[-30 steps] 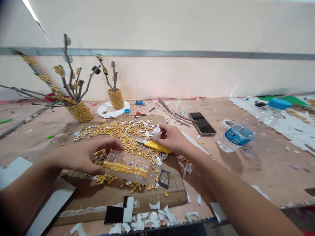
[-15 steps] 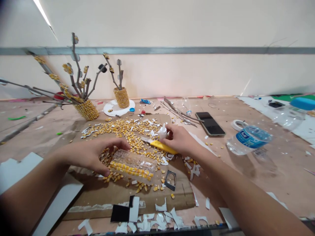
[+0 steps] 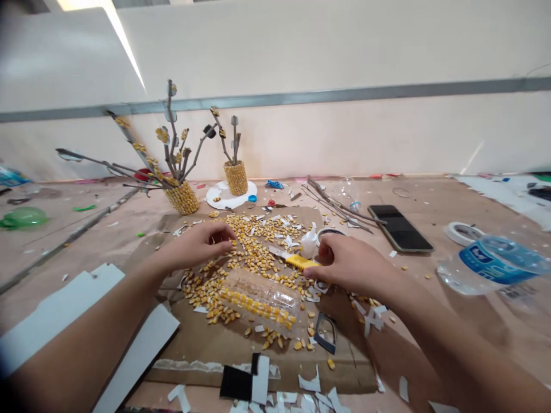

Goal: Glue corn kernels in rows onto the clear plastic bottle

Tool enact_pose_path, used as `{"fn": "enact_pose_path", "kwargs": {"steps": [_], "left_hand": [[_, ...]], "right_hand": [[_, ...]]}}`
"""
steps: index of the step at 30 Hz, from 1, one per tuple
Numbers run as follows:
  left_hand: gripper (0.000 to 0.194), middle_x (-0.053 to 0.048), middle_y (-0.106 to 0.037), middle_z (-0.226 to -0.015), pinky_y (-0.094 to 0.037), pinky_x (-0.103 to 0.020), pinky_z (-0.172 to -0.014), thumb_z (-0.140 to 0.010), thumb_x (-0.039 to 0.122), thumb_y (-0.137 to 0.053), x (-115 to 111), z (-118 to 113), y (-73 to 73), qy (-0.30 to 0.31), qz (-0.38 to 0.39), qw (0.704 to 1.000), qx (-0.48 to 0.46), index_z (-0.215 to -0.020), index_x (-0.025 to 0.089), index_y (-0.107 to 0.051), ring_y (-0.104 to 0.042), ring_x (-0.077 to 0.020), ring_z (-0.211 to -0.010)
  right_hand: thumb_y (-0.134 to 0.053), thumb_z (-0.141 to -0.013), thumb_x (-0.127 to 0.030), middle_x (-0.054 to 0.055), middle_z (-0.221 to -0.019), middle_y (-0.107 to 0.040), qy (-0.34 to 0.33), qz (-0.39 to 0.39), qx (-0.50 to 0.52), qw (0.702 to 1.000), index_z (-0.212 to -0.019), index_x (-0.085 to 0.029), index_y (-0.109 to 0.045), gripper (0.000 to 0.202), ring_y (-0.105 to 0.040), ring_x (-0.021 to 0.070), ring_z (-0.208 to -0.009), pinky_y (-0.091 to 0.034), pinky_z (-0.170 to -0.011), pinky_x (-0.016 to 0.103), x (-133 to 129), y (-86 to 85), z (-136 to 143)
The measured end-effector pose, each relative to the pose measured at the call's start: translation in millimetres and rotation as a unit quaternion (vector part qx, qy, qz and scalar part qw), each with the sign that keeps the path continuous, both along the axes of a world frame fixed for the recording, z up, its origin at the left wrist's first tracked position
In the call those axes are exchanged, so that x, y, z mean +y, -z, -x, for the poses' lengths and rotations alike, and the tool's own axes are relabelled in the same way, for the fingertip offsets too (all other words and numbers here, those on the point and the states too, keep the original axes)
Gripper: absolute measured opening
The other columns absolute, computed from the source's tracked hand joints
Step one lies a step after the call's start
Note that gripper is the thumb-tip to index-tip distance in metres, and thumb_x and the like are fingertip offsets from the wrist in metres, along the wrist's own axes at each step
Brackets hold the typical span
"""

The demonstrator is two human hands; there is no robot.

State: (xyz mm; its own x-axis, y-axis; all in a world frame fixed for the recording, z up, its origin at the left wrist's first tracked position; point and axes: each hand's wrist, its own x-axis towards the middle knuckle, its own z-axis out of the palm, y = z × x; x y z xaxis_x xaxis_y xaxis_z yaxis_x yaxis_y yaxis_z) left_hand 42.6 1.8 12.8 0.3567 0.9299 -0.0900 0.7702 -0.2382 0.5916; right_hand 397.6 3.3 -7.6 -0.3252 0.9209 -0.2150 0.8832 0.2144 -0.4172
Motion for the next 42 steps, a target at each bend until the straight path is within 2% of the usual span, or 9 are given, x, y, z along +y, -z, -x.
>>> {"fn": "enact_pose_path", "kwargs": {"steps": [3, 7, 13, 18, 25, 30, 34, 39, 42], "left_hand": [[0.012, -0.005, -0.076, -0.084, -0.049, -0.033, -0.072, -0.089, 0.025, -0.066, -0.2, -7.6, 9.7, 0.031, 0.011, 0.999, 0.028, -0.093, 0.019, -0.075, -0.068, -0.0223, -0.076], [0.01, -0.006, -0.077, -0.09, -0.049, -0.034, -0.077, -0.087, 0.02, -0.068, 1.0, -10.4, 12.0, 0.06, 0.002, 0.997, 0.05, -0.092, 0.019, -0.076, -0.069, -0.0238, -0.084], [0.016, -0.009, -0.077, -0.093, -0.049, -0.036, -0.076, -0.091, 0.02, -0.061, 6.2, -4.6, 14.8, 0.015, -0.043, 0.995, 0.086, -0.097, 0.018, -0.076, -0.068, -0.0253, -0.082], [0.015, -0.007, -0.077, -0.089, -0.049, -0.034, -0.075, -0.093, 0.026, -0.064, 7.0, -5.1, 16.7, 0.04, -0.051, 0.994, 0.092, -0.092, 0.019, -0.077, -0.068, -0.024, -0.081], [0.015, -0.009, -0.077, -0.095, -0.05, -0.036, -0.082, -0.093, 0.026, -0.067, 11.0, -4.4, 20.0, 0.076, -0.057, 0.992, 0.087, -0.091, 0.02, -0.08, -0.069, -0.0247, -0.087], [0.015, -0.009, -0.074, -0.094, -0.051, -0.036, -0.081, -0.093, 0.029, -0.063, 13.2, -3.3, 24.3, 0.078, -0.066, 0.991, 0.082, -0.089, 0.021, -0.075, -0.066, -0.0246, -0.087], [0.012, -0.007, -0.069, -0.083, -0.049, -0.035, -0.073, -0.089, 0.03, -0.065, 10.1, -6.5, 19.8, 0.047, -0.063, 0.995, 0.057, -0.081, 0.021, -0.067, -0.061, -0.0232, -0.076], [0.01, -0.002, -0.067, -0.074, -0.046, -0.03, -0.062, -0.089, 0.03, -0.063, 2.9, -12.3, 10.6, -0.007, -0.048, 0.998, -0.032, -0.087, 0.021, -0.063, -0.058, -0.0181, -0.066], [0.016, -0.003, -0.069, -0.077, -0.05, -0.029, -0.064, -0.088, 0.035, -0.065, -0.7, -16.1, 9.1, -0.019, -0.04, 0.994, -0.095, -0.086, 0.02, -0.063, -0.061, -0.0164, -0.068]], "right_hand": [[-0.081, -0.077, -0.064, 0.009, -0.09, -0.078, 0.007, 0.015, -0.03, 0.999, -0.089, -0.024, -0.068, 0.043, -0.07, 0.0304, -0.08, -0.042, -0.063, 0.037, -8.4, 0.7, 6.2], [-0.078, -0.083, -0.052, 0.009, -0.087, -0.078, -0.008, 0.0, -0.044, 0.999, -0.086, -0.025, -0.071, 0.028, -0.07, 0.0311, -0.08, -0.04, -0.063, 0.038, -13.3, 1.0, 9.3], [-0.075, -0.084, -0.042, 0.007, -0.085, -0.077, -0.031, 0.032, -0.035, 0.998, -0.086, -0.025, -0.071, 0.017, -0.07, 0.0293, -0.078, -0.042, -0.064, 0.038, -11.3, -6.4, -2.8], [-0.075, -0.085, -0.044, 0.006, -0.081, -0.076, -0.049, 0.097, 0.0, 0.994, -0.087, -0.024, -0.073, 0.02, -0.07, 0.0267, -0.07, -0.04, -0.058, 0.035, -10.7, -11.6, -15.6], [-0.073, -0.085, -0.053, 0.007, -0.089, -0.077, -0.083, 0.098, 0.021, 0.991, -0.09, -0.024, -0.072, 0.03, -0.069, 0.0287, -0.083, -0.045, -0.069, 0.037, -8.4, -16.6, -21.8], [-0.064, -0.094, -0.059, 0.006, -0.087, -0.073, -0.094, 0.116, 0.059, 0.987, -0.094, -0.023, -0.07, 0.037, -0.065, 0.0247, -0.079, -0.047, -0.067, 0.034, -8.6, -19.7, -24.2], [-0.054, -0.099, -0.066, 0.004, -0.086, -0.068, -0.106, 0.127, 0.09, 0.982, -0.09, -0.024, -0.066, 0.044, -0.061, 0.0233, -0.078, -0.048, -0.068, 0.033, -11.5, -26.7, -21.7], [-0.041, -0.105, -0.067, 0.005, -0.088, -0.063, -0.116, 0.117, 0.15, 0.975, -0.088, -0.025, -0.062, 0.05, -0.059, 0.0236, -0.083, -0.05, -0.077, 0.036, -16.4, -36.0, -16.6], [-0.043, -0.105, -0.065, 0.004, -0.09, -0.062, -0.114, 0.094, 0.201, 0.968, -0.094, -0.025, -0.063, 0.046, -0.056, 0.0229, -0.084, -0.049, -0.078, 0.036, -18.3, -35.9, -11.7]]}}
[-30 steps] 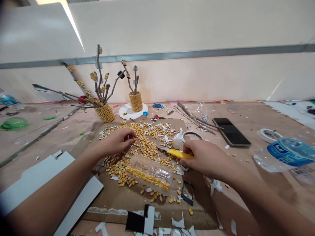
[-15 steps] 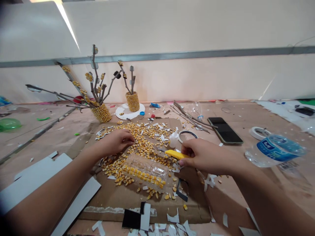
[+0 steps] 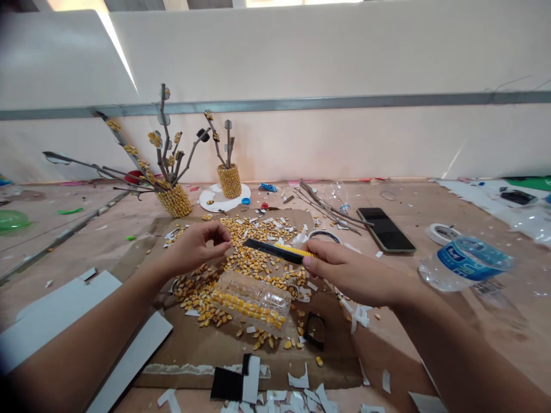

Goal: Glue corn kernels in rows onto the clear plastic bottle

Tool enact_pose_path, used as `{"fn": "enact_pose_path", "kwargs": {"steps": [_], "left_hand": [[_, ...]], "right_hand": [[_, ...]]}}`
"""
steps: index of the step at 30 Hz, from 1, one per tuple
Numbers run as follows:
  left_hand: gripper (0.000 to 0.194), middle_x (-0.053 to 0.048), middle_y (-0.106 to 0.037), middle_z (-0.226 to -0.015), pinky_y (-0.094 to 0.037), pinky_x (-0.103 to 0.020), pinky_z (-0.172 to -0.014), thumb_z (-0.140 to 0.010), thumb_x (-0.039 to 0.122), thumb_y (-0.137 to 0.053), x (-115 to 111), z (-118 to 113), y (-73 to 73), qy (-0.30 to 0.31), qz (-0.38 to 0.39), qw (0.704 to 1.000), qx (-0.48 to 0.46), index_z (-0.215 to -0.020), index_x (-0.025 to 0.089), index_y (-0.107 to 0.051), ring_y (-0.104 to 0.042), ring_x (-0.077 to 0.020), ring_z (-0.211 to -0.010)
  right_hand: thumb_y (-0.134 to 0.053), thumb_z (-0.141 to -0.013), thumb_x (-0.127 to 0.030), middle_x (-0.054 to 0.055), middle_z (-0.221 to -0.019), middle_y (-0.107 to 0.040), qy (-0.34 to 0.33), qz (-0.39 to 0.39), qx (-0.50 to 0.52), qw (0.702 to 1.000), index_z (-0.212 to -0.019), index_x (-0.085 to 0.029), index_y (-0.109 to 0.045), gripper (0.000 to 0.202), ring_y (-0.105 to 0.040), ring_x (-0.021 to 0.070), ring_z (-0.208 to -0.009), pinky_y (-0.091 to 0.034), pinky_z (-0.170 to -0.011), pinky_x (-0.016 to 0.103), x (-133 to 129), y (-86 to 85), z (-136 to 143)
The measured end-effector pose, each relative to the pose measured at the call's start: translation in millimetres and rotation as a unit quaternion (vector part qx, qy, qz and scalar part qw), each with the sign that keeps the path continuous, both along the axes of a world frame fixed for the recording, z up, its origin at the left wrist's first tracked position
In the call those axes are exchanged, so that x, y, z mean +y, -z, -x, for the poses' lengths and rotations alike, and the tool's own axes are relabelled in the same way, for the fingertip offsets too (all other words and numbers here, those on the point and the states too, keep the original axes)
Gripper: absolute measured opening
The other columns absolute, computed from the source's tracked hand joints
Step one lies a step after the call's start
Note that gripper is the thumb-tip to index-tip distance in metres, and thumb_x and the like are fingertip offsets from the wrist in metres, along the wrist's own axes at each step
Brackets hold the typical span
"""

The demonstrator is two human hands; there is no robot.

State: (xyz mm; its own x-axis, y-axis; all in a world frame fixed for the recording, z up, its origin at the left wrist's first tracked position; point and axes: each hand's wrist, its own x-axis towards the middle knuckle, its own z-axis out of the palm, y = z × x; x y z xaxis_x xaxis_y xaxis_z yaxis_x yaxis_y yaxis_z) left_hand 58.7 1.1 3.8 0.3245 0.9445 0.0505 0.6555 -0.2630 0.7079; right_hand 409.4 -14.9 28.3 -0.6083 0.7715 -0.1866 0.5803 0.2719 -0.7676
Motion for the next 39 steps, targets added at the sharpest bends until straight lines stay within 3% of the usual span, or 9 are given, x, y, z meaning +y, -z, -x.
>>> {"fn": "enact_pose_path", "kwargs": {"steps": [4, 7, 10, 15, 22, 30, 39], "left_hand": [[0.028, -0.004, -0.073, -0.084, -0.054, -0.03, -0.07, -0.085, 0.044, -0.076, -4.7, -5.0, -1.0, -0.014, 0.03, 0.99, -0.135, -0.088, 0.018, -0.067, -0.065, -0.0156, -0.074], [0.028, -0.003, -0.075, -0.087, -0.055, -0.029, -0.076, -0.078, 0.037, -0.089, -10.0, -10.2, -4.4, -0.022, 0.079, 0.959, -0.271, -0.088, 0.017, -0.072, -0.067, -0.0144, -0.078], [0.025, -0.002, -0.077, -0.084, -0.055, -0.026, -0.074, -0.074, 0.033, -0.094, -16.6, -17.1, -8.6, -0.025, 0.104, 0.925, -0.364, -0.085, 0.017, -0.077, -0.066, -0.0122, -0.075], [0.025, -0.001, -0.077, -0.074, -0.053, -0.018, -0.063, -0.067, 0.03, -0.1, -26.1, -27.5, -10.5, -0.013, 0.123, 0.87, -0.478, -0.078, 0.017, -0.081, -0.065, -0.008, -0.064], [0.022, -0.002, -0.078, -0.069, -0.055, -0.016, -0.057, -0.067, 0.028, -0.102, -35.4, -34.4, -12.2, 0.011, 0.154, 0.834, -0.53, -0.076, 0.019, -0.084, -0.071, -0.0094, -0.059], [0.019, -0.003, -0.08, -0.071, -0.055, -0.015, -0.055, -0.073, 0.029, -0.1, -41.1, -39.4, -16.5, 0.046, 0.159, 0.825, -0.541, -0.079, 0.019, -0.085, -0.072, -0.0094, -0.058], [0.017, -0.003, -0.08, -0.072, -0.056, -0.015, -0.056, -0.074, 0.027, -0.1, -42.7, -41.1, -15.6, 0.049, 0.163, 0.824, -0.541, -0.078, 0.019, -0.085, -0.072, -0.0093, -0.058]], "right_hand": [[-0.048, -0.105, -0.063, 0.004, -0.09, -0.061, 0.024, -0.037, 0.081, 0.996, -0.101, -0.024, -0.065, 0.044, -0.055, 0.0221, -0.082, -0.047, -0.073, 0.034, -3.9, 8.0, 13.2], [-0.05, -0.106, -0.058, 0.003, -0.087, -0.06, 0.056, -0.064, 0.123, 0.989, -0.096, -0.023, -0.063, 0.038, -0.056, 0.0212, -0.08, -0.048, -0.072, 0.034, -10.5, 16.9, 24.5], [-0.057, -0.106, -0.047, 0.002, -0.09, -0.064, 0.066, -0.1, 0.16, 0.98, -0.108, -0.025, -0.062, 0.023, -0.06, 0.0196, -0.08, -0.051, -0.073, 0.031, -18.8, 23.6, 32.1], [-0.057, -0.107, -0.045, 0.004, -0.096, -0.072, 0.036, -0.286, 0.158, 0.944, -0.121, -0.024, -0.061, 0.025, -0.067, 0.0195, -0.081, -0.052, -0.072, 0.031, -26.8, 28.8, 35.9], [-0.055, -0.109, -0.035, 0.004, -0.099, -0.075, 0.043, -0.432, 0.114, 0.894, -0.121, -0.024, -0.06, 0.018, -0.072, 0.0196, -0.084, -0.054, -0.073, 0.031, -33.5, 33.0, 40.9], [-0.056, -0.109, -0.036, 0.007, -0.101, -0.077, 0.041, -0.474, 0.108, 0.873, -0.12, -0.023, -0.06, 0.018, -0.075, 0.0204, -0.085, -0.056, -0.072, 0.031, -33.2, 32.0, 40.8], [-0.059, -0.107, -0.033, 0.007, -0.1, -0.076, 0.039, -0.463, 0.106, 0.879, -0.122, -0.024, -0.06, 0.017, -0.074, 0.0232, -0.086, -0.056, -0.073, 0.035, -36.2, 31.7, 41.4]]}}
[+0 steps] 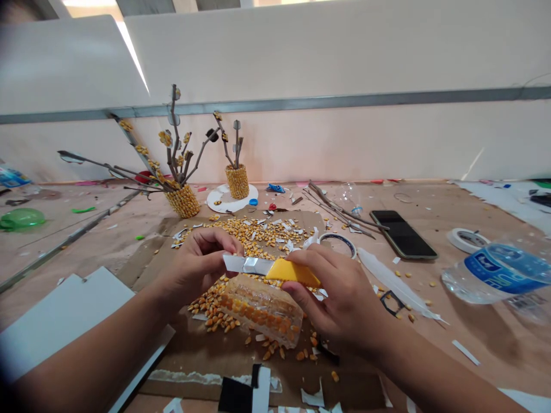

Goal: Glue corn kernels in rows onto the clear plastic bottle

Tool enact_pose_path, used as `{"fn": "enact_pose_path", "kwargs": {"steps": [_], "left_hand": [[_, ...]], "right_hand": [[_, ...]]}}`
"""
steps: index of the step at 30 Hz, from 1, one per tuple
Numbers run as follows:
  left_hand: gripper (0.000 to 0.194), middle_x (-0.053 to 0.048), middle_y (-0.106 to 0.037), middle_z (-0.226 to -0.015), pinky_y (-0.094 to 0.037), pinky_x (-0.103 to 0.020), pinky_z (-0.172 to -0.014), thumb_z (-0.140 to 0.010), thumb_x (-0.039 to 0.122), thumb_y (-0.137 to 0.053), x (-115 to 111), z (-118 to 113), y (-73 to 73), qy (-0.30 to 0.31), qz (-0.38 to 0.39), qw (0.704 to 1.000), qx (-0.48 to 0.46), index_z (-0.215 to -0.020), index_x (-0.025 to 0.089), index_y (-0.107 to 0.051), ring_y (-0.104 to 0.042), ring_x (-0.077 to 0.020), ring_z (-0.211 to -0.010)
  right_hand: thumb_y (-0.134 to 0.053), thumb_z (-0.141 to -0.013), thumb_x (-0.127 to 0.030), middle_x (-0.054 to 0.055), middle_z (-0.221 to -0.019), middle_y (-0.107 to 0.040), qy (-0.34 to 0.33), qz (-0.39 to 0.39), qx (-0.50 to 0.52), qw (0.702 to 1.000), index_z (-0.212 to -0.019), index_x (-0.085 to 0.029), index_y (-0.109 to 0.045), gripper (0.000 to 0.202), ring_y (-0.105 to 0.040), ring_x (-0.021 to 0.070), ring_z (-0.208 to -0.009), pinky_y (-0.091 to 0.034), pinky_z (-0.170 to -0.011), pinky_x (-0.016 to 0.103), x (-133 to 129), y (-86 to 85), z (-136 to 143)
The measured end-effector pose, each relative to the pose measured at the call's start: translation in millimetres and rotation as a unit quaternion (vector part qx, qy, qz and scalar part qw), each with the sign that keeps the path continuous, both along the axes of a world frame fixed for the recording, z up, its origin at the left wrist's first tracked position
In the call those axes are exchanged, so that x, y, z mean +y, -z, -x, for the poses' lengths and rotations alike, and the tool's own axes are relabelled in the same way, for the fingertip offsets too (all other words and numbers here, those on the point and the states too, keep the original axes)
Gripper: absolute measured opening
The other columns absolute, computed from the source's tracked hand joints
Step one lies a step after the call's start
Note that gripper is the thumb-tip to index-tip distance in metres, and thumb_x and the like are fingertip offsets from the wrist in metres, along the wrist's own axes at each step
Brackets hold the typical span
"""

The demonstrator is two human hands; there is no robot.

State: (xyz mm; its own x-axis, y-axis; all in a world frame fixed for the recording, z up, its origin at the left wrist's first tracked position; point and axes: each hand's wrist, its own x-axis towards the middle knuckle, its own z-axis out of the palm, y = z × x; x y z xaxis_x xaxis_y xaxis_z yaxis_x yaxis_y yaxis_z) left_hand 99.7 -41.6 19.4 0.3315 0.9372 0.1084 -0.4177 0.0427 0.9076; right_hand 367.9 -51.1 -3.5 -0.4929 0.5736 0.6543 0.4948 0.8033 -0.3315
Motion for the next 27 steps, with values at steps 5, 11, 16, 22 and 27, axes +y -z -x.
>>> {"fn": "enact_pose_path", "kwargs": {"steps": [5, 11, 16, 22, 27], "left_hand": [[0.014, -0.003, -0.082, -0.076, -0.058, -0.015, -0.056, -0.075, 0.023, -0.098, -2.5, -1.3, 1.3, -0.016, -0.02, 1.0, 0.005, -0.078, 0.019, -0.086, -0.073, -0.0093, -0.058], [0.011, -0.002, -0.083, -0.079, -0.06, -0.014, -0.062, -0.077, 0.019, -0.096, -7.0, -3.1, 0.2, -0.017, -0.065, 0.998, -0.008, -0.08, 0.022, -0.086, -0.074, -0.0083, -0.064], [0.011, -0.002, -0.081, -0.076, -0.059, -0.015, -0.06, -0.076, 0.018, -0.096, -10.6, -5.9, -4.5, 0.0, -0.056, 0.997, -0.048, -0.078, 0.022, -0.085, -0.072, -0.0084, -0.064], [0.016, -0.002, -0.078, -0.069, -0.053, -0.017, -0.051, -0.073, 0.022, -0.097, -11.6, -4.2, -13.8, 0.0, -0.042, 0.998, -0.041, -0.072, 0.02, -0.081, -0.064, -0.0076, -0.051], [0.015, 0.0, -0.074, -0.07, -0.05, -0.021, -0.052, -0.076, 0.022, -0.091, -4.2, 9.5, -13.9, -0.101, -0.129, 0.983, 0.08, -0.075, 0.021, -0.076, -0.062, -0.0102, -0.055]], "right_hand": [[-0.056, -0.108, -0.035, 0.005, -0.096, -0.074, -0.013, 0.029, 0.004, 0.999, -0.121, -0.025, -0.059, 0.016, -0.072, 0.0208, -0.081, -0.055, -0.07, 0.032, -1.5, -1.5, 1.7], [-0.058, -0.106, -0.032, 0.0, -0.084, -0.067, -0.024, 0.055, 0.014, 0.998, -0.113, -0.025, -0.058, 0.01, -0.065, 0.0165, -0.07, -0.049, -0.062, 0.027, -7.0, -1.3, 4.9], [-0.059, -0.104, -0.032, 0.0, -0.083, -0.066, 0.0, 0.028, 0.029, 0.999, -0.111, -0.024, -0.058, 0.011, -0.061, 0.0153, -0.064, -0.047, -0.058, 0.026, -8.0, -0.8, 4.7], [-0.066, -0.102, -0.029, -0.004, -0.069, -0.058, 0.057, 0.038, 0.089, 0.994, -0.1, -0.024, -0.057, 0.01, -0.052, 0.0121, -0.05, -0.04, -0.047, 0.024, -3.0, -5.8, 0.8], [-0.071, -0.099, -0.028, 0.003, -0.084, -0.07, 0.087, -0.023, 0.067, 0.994, -0.106, -0.024, -0.06, 0.013, -0.065, 0.0171, -0.065, -0.05, -0.06, 0.029, -5.8, -5.9, 1.3]]}}
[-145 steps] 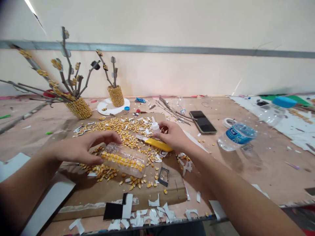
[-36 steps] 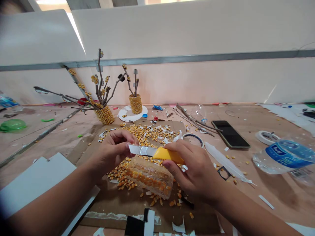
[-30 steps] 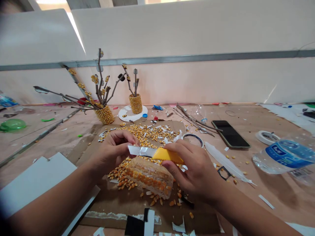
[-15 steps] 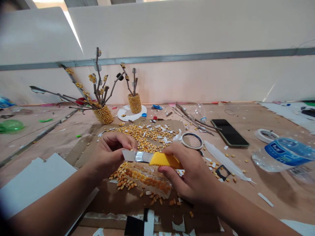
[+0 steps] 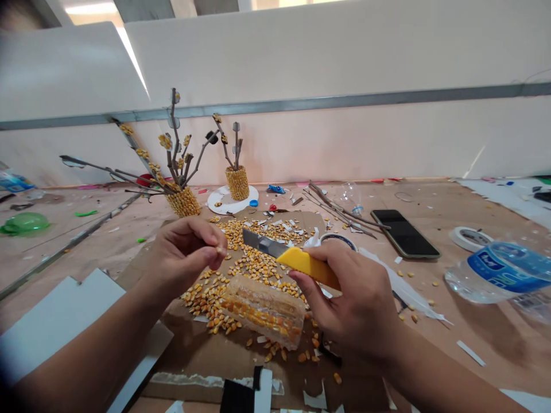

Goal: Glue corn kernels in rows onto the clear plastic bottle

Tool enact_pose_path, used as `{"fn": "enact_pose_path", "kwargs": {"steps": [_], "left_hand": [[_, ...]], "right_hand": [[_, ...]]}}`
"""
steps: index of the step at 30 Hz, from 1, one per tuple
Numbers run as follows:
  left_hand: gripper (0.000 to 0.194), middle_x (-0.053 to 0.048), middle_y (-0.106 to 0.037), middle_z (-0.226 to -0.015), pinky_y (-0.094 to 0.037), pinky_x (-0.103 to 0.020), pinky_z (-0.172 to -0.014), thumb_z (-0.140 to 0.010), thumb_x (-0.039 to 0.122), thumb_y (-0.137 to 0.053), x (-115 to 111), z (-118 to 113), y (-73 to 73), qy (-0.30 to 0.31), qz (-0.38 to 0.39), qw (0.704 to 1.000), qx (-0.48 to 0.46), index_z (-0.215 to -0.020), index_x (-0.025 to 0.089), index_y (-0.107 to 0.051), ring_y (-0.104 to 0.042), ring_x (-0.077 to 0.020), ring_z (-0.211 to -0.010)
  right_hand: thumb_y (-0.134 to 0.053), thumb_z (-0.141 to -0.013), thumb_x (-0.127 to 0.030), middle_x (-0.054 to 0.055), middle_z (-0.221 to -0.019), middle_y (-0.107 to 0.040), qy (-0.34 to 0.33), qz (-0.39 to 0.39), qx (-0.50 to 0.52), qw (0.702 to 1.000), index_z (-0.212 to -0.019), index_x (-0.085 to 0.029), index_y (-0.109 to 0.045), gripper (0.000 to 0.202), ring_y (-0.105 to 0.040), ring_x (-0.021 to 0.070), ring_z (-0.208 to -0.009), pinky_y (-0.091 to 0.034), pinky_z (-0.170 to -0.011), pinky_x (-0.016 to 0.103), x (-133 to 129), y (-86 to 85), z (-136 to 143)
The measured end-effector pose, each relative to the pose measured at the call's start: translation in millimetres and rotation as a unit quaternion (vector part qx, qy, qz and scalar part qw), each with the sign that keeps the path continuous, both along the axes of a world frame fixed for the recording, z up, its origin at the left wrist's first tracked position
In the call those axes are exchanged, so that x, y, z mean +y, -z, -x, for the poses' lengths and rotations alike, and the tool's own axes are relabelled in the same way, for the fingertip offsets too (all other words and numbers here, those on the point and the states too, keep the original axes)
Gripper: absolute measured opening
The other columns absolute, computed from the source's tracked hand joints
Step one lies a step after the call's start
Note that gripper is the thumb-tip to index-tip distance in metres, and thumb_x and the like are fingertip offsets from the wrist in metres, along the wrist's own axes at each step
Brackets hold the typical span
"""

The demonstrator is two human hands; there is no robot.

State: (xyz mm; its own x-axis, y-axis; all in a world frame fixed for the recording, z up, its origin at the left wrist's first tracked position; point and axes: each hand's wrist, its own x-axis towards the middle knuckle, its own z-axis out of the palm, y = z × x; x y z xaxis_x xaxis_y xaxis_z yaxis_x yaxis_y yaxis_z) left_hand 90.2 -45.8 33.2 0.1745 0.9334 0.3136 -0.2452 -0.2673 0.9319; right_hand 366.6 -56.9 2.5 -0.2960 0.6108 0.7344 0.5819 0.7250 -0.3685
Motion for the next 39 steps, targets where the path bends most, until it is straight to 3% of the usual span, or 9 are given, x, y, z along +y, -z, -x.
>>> {"fn": "enact_pose_path", "kwargs": {"steps": [4, 8, 11, 16, 20, 24, 28, 33, 39], "left_hand": [[0.015, -0.002, -0.075, -0.075, -0.055, -0.028, -0.065, -0.08, 0.009, -0.078, 0.4, 4.9, -3.0, -0.082, -0.165, 0.955, 0.231, -0.085, 0.023, -0.079, -0.067, -0.015, -0.066], [0.023, -0.005, -0.08, -0.083, -0.055, -0.03, -0.068, -0.085, 0.01, -0.07, -1.5, 3.6, -8.2, -0.058, -0.27, 0.884, 0.377, -0.099, 0.024, -0.083, -0.071, -0.0173, -0.072], [0.028, -0.007, -0.08, -0.092, -0.056, -0.03, -0.072, -0.088, 0.009, -0.066, -0.9, 3.0, -9.6, -0.047, -0.292, 0.862, 0.412, -0.106, 0.023, -0.083, -0.073, -0.0178, -0.078], [0.015, -0.003, -0.074, -0.078, -0.052, -0.028, -0.068, -0.086, 0.012, -0.068, 5.8, 7.9, -5.8, -0.099, -0.194, 0.91, 0.352, -0.094, 0.02, -0.079, -0.066, -0.0154, -0.07], [0.008, -0.002, -0.072, -0.08, -0.05, -0.028, -0.067, -0.085, 0.025, -0.077, 18.8, 16.7, -1.9, -0.109, -0.032, 0.958, 0.265, -0.089, 0.018, -0.075, -0.063, -0.0149, -0.071], [0.015, 0.0, -0.068, -0.079, -0.048, -0.027, -0.067, -0.083, 0.03, -0.08, 30.1, 24.8, 6.2, -0.084, 0.055, 0.973, 0.206, -0.091, 0.018, -0.074, -0.058, -0.0135, -0.07], [0.025, -0.002, -0.07, -0.085, -0.048, -0.027, -0.069, -0.081, 0.034, -0.087, 34.6, 31.3, 16.3, -0.049, 0.102, 0.98, 0.162, -0.094, 0.017, -0.075, -0.058, -0.013, -0.074], [0.032, -0.003, -0.073, -0.086, -0.048, -0.026, -0.07, -0.073, 0.033, -0.094, 37.1, 35.2, 17.5, -0.041, 0.133, 0.981, 0.133, -0.092, 0.015, -0.076, -0.061, -0.0125, -0.075], [0.027, -0.003, -0.074, -0.077, -0.046, -0.023, -0.064, -0.068, 0.027, -0.096, 37.6, 34.4, 11.7, -0.014, 0.147, 0.986, 0.074, -0.08, 0.014, -0.075, -0.059, -0.0099, -0.066]], "right_hand": [[-0.075, -0.098, -0.029, 0.006, -0.091, -0.075, 0.043, -0.043, -0.053, 0.997, -0.109, -0.022, -0.061, 0.019, -0.072, 0.0221, -0.076, -0.05, -0.068, 0.034, 1.1, 3.4, -0.2], [-0.072, -0.1, -0.029, 0.009, -0.094, -0.077, 0.061, -0.07, -0.106, 0.99, -0.108, -0.021, -0.062, 0.015, -0.073, 0.0259, -0.08, -0.048, -0.068, 0.037, 2.3, 2.0, 0.2], [-0.069, -0.102, -0.03, 0.01, -0.093, -0.078, 0.075, -0.086, -0.127, 0.985, -0.105, -0.021, -0.063, 0.012, -0.073, 0.0267, -0.08, -0.047, -0.068, 0.037, 1.5, 0.7, 1.0], [-0.062, -0.105, -0.036, 0.009, -0.089, -0.077, 0.089, -0.048, -0.126, 0.987, -0.104, -0.02, -0.062, 0.016, -0.072, 0.0259, -0.072, -0.046, -0.064, 0.037, -1.3, 1.7, 0.3], [-0.057, -0.106, -0.048, 0.005, -0.086, -0.075, -0.004, 0.17, -0.076, 0.982, -0.109, -0.022, -0.06, 0.026, -0.071, 0.0225, -0.07, -0.05, -0.061, 0.034, -4.5, -6.6, 0.7], [-0.091, -0.072, -0.067, 0.002, -0.086, -0.071, -0.071, 0.295, -0.092, 0.948, -0.098, -0.024, -0.056, 0.061, -0.067, 0.0219, -0.071, -0.052, -0.059, 0.033, -10.4, -17.6, 3.9], [-0.106, -0.051, -0.051, 0.005, -0.097, -0.07, -0.066, 0.281, -0.152, 0.945, -0.088, -0.025, -0.052, 0.07, -0.066, 0.0237, -0.077, -0.051, -0.061, 0.033, -20.3, -15.6, 9.4], [-0.092, -0.064, -0.018, 0.008, -0.102, -0.072, -0.073, 0.306, -0.219, 0.924, -0.087, -0.024, -0.053, 0.045, -0.069, 0.0273, -0.081, -0.049, -0.065, 0.035, -27.1, -3.7, 14.5], [-0.072, -0.07, -0.01, 0.001, -0.082, -0.069, -0.088, 0.327, -0.236, 0.911, -0.085, -0.025, -0.054, 0.028, -0.065, 0.0225, -0.071, -0.041, -0.059, 0.031, -27.6, -4.5, 13.2]]}}
